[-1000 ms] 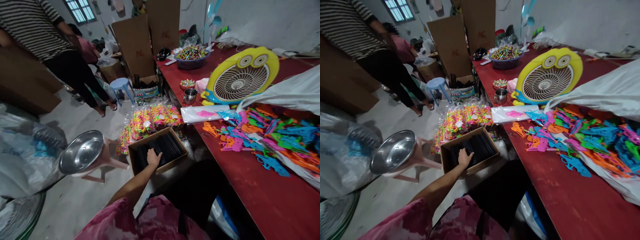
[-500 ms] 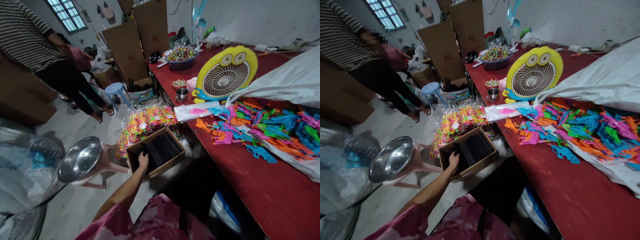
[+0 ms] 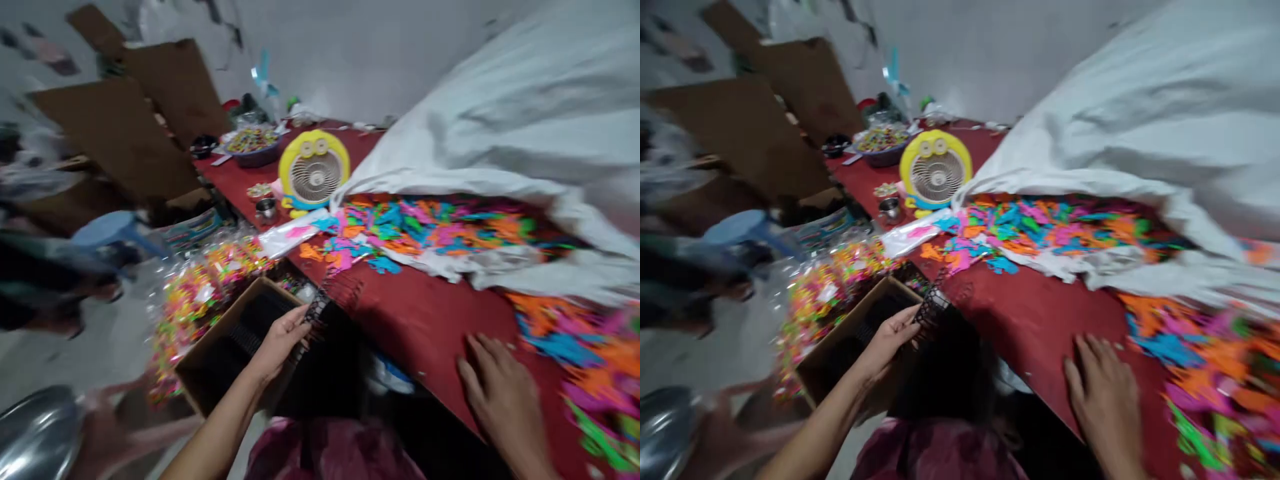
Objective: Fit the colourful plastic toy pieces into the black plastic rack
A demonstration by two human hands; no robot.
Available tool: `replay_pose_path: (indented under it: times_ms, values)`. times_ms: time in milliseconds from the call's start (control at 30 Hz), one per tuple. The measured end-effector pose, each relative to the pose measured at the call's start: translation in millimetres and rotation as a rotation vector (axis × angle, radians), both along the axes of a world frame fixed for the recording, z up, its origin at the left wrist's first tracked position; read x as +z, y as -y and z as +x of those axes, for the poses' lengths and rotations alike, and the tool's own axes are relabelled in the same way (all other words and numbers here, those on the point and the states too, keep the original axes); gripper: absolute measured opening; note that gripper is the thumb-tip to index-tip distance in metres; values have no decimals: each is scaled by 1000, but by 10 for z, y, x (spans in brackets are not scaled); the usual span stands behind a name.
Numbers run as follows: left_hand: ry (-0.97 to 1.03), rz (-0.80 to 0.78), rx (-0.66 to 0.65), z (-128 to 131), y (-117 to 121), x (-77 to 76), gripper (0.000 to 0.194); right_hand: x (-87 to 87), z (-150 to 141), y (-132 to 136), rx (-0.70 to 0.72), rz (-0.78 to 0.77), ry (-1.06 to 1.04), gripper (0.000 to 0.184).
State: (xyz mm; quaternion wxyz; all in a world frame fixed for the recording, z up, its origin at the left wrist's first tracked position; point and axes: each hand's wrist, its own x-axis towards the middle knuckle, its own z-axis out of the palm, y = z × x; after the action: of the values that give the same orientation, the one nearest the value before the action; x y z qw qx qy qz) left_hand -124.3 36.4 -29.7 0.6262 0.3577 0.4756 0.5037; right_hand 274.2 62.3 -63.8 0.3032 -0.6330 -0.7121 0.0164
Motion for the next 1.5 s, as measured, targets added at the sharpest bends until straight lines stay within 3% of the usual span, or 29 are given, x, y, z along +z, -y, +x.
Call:
replay_pose_path:
  times_ms: [67, 167, 233, 267, 367, 433, 533, 633, 800, 967, 1100, 1233, 1333, 1500]
  values:
    - [-73, 129, -292, 409, -370, 177, 52, 77, -23, 44, -34, 23, -89, 49]
    - [-302, 422, -705, 1027, -911, 370, 43, 119, 18, 120, -225, 85, -353, 49]
    - [-495, 560, -924, 1404, -1218, 431, 38, 103, 71, 180, -322, 129, -497, 51]
    - [-638, 646, -965, 1570, -1346, 441, 36, 89, 94, 207, -354, 147, -531, 51]
    - [-1060, 791, -829, 1927, -1592, 411, 32, 62, 128, 257, -390, 171, -479, 49]
    - [-1183, 804, -700, 2035, -1625, 366, 34, 68, 122, 262, -373, 171, -415, 46]
    - [-1185, 810, -534, 2050, -1466, 278, 32, 89, 108, 248, -325, 152, -381, 41]
    - [-1164, 825, -394, 2009, -1130, 150, 27, 101, 100, 220, -279, 133, -317, 37]
    - [-1265, 897, -486, 1997, -710, -104, 51, 104, 46, 196, -228, 97, -239, 33]
    - [-1302, 910, -538, 1993, -692, -188, 51, 150, 160, 282, -232, 94, -351, 33]
    - [-1271, 958, -564, 1985, -656, -178, 48, 333, 564, 265, -291, 116, -198, 32]
    - [-1244, 1026, -591, 2004, -591, -211, 49, 588, 1044, -59, -260, 122, 157, 39]
    - [-1250, 1054, -573, 2014, -572, -246, 50, 695, 1299, -414, -168, 26, 425, 43]
    - [-1270, 1096, -575, 2007, -578, -223, 51, 710, 1555, -794, -2, -92, 558, 36]
